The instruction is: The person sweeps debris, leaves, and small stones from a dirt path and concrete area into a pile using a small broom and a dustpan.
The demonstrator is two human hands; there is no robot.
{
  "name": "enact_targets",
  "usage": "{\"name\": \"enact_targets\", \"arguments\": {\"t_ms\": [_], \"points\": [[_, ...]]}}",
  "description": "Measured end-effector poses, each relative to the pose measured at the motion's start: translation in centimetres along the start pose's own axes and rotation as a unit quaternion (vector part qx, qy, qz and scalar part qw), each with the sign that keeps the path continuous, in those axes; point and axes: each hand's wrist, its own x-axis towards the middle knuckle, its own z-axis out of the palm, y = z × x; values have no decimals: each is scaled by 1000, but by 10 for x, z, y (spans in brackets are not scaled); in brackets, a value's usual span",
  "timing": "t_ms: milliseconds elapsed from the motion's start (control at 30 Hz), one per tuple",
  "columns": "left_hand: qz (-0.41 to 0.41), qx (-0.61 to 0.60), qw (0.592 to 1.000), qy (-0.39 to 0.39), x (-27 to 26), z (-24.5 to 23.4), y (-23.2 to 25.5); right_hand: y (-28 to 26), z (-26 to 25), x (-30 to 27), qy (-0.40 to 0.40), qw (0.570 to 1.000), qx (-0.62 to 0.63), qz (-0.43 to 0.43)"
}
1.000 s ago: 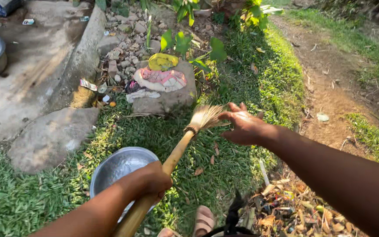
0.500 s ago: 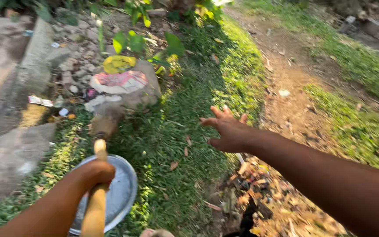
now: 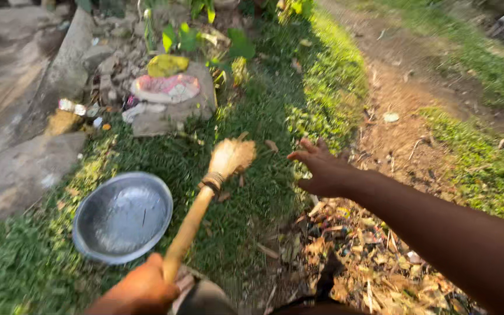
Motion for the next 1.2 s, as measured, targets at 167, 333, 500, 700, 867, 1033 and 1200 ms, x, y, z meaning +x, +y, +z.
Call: {"name": "enact_targets", "arguments": {"t_ms": [167, 333, 500, 700, 867, 1033, 1200], "points": [[-13, 24, 1000, 5, 3, -3, 2, -1, 11, -20, -1, 1000, -4, 2], [-50, -3, 999, -13, 29, 30, 17, 0, 15, -28, -5, 1000, 5, -25], [-28, 13, 999, -37, 12, 33, 50, 11, 6, -30, 11, 1000, 6, -4], [-7, 16, 1000, -2, -12, -27, 69, 26, 9, -42, 27, 1000, 14, 7], [-80, 20, 995, -64, 35, 5, 122, 21, 13, -42, 4, 1000, 2, 14], [93, 94, 977, -168, -11, 20, 118, 18, 2, -31, 3, 1000, -2, 13], [10, -77, 993, -86, -15, -50, 79, 19, -6, -22, 24, 999, 23, 40]]}}
